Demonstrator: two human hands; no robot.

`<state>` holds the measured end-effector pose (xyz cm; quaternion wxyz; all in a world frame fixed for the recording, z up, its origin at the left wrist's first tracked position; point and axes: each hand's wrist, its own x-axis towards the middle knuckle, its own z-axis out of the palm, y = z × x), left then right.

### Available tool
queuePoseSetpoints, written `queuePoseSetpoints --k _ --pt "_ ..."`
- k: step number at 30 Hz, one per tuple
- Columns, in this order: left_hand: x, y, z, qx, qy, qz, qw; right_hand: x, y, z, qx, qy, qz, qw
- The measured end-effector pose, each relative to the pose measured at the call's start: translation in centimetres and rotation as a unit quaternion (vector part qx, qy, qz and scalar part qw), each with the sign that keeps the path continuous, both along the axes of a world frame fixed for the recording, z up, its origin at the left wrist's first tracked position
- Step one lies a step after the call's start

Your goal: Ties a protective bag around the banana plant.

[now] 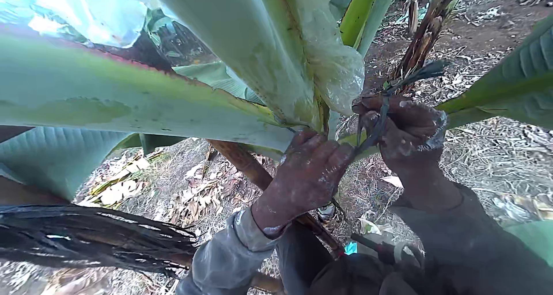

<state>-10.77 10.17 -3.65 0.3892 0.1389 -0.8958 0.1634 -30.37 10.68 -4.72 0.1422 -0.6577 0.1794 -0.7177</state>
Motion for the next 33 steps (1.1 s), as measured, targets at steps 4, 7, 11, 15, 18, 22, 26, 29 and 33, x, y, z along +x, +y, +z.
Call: queuePoseSetpoints --k 4,7,11,15,18,22,26,29,33 --pt "0.6 0.3 2.4 0.063 0.013 -0.015 0.998 -1.5 1.3 2.0 -0.017 0.201 -0.045 0.978" --pt "1.7 0.3 4.2 0.149 0.074 0.024 0.986 -1.4 2.2 3.0 -0.016 0.311 -0.138 0.94" --pt "1.7 0.0 5.1 0.238 0.034 -0.075 0.968 -0.5 2.3 3.2 -0.043 0.385 -0.178 0.905" --pt "1.7 -0.6 4.6 0.104 0.087 -0.055 0.989 0.3 2.0 3.2 0.029 0.219 -0.101 0.97" --pt "1.7 -1.0 3.9 0.054 0.102 -0.009 0.993 0.4 0.8 3.2 0.102 0.003 0.141 0.985" --pt "1.9 -0.3 4.2 0.105 0.066 0.0 0.992 1.2 0.3 3.3 0.102 -0.077 0.222 0.967" --pt "2.3 0.2 4.6 0.153 0.068 -0.024 0.986 1.8 0.9 2.9 0.053 0.012 0.188 0.981" --pt "4.2 0.8 5.8 0.254 0.098 -0.109 0.956 1.6 0.6 2.1 0.028 0.141 0.069 0.987" --pt "5.2 0.6 4.5 0.349 0.002 -0.214 0.912 1.7 0.0 0.9 0.026 0.253 0.005 0.967"
